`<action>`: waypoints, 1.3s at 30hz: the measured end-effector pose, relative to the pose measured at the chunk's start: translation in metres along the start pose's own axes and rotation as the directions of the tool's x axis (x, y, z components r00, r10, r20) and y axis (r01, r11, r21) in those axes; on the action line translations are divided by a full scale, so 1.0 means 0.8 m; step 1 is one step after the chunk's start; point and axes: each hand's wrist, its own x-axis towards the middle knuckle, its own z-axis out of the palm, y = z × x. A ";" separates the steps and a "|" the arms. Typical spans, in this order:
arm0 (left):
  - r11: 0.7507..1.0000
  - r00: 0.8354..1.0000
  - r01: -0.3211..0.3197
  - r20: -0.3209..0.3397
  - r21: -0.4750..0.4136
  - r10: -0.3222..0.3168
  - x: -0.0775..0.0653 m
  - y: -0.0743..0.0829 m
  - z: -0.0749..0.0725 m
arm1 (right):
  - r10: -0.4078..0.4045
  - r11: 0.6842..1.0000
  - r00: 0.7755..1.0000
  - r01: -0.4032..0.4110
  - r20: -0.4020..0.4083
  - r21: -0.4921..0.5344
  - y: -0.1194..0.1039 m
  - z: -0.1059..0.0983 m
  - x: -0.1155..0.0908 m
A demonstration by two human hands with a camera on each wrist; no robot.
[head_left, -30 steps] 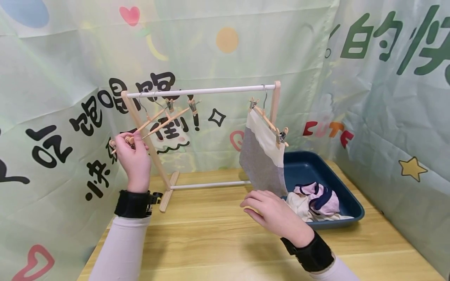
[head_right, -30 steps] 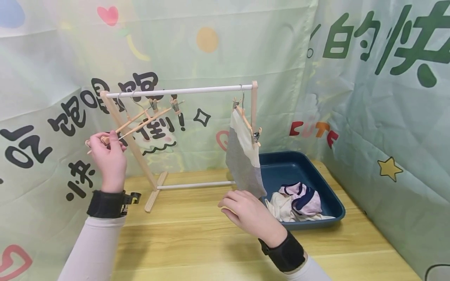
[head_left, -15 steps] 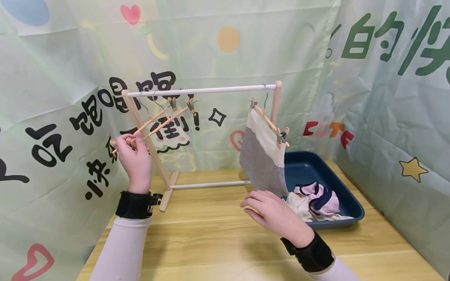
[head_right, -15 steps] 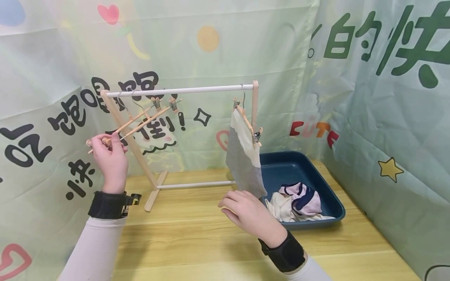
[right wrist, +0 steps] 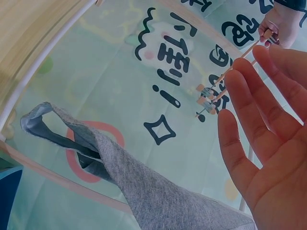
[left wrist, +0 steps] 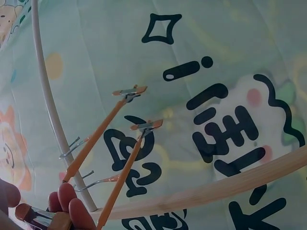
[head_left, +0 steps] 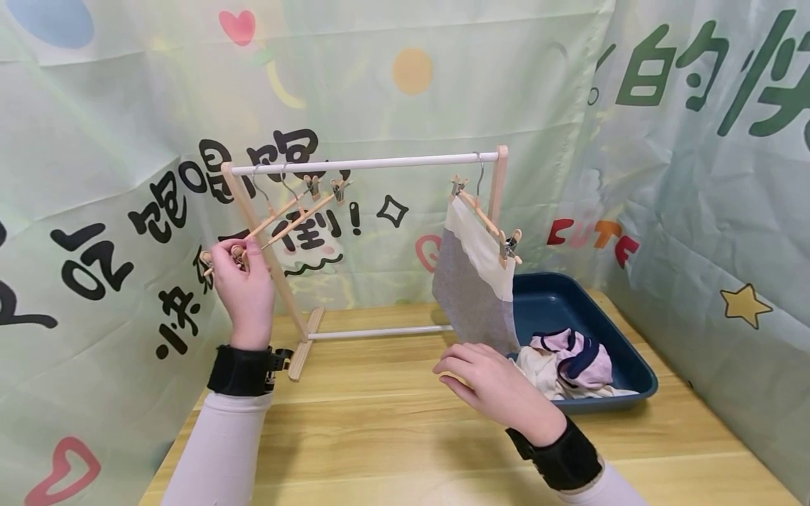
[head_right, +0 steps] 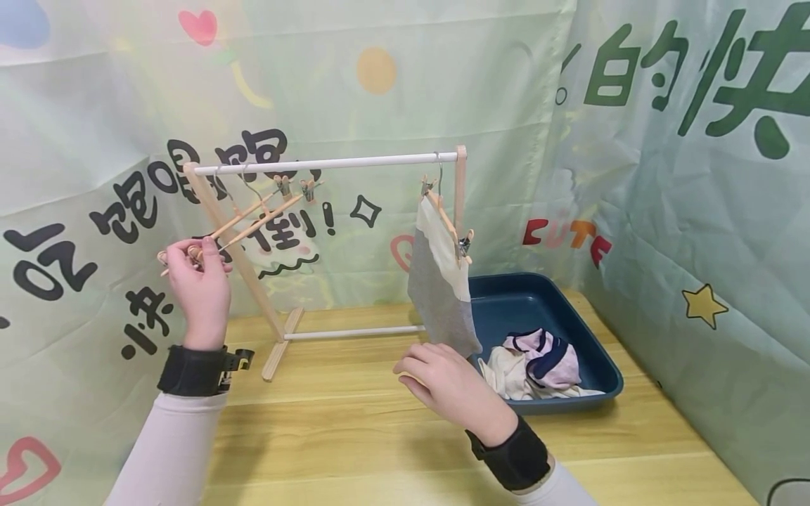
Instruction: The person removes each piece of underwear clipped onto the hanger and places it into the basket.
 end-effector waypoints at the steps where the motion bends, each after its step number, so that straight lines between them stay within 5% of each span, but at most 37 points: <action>1: 1.000 1.000 0.003 0.004 0.002 -0.003 0.000 0.000 0.000 | -0.003 1.000 1.000 0.003 -0.003 0.001 0.000 0.000 0.000; 15: 0.999 0.998 0.035 0.047 0.008 -0.035 -0.010 0.001 0.000 | 0.000 1.000 1.000 0.000 0.001 0.009 0.000 -0.001 -0.002; 39: 0.993 0.995 -0.096 0.008 0.066 0.095 -0.024 0.022 -0.007 | -0.017 1.000 1.000 0.017 -0.007 0.011 -0.002 0.002 -0.002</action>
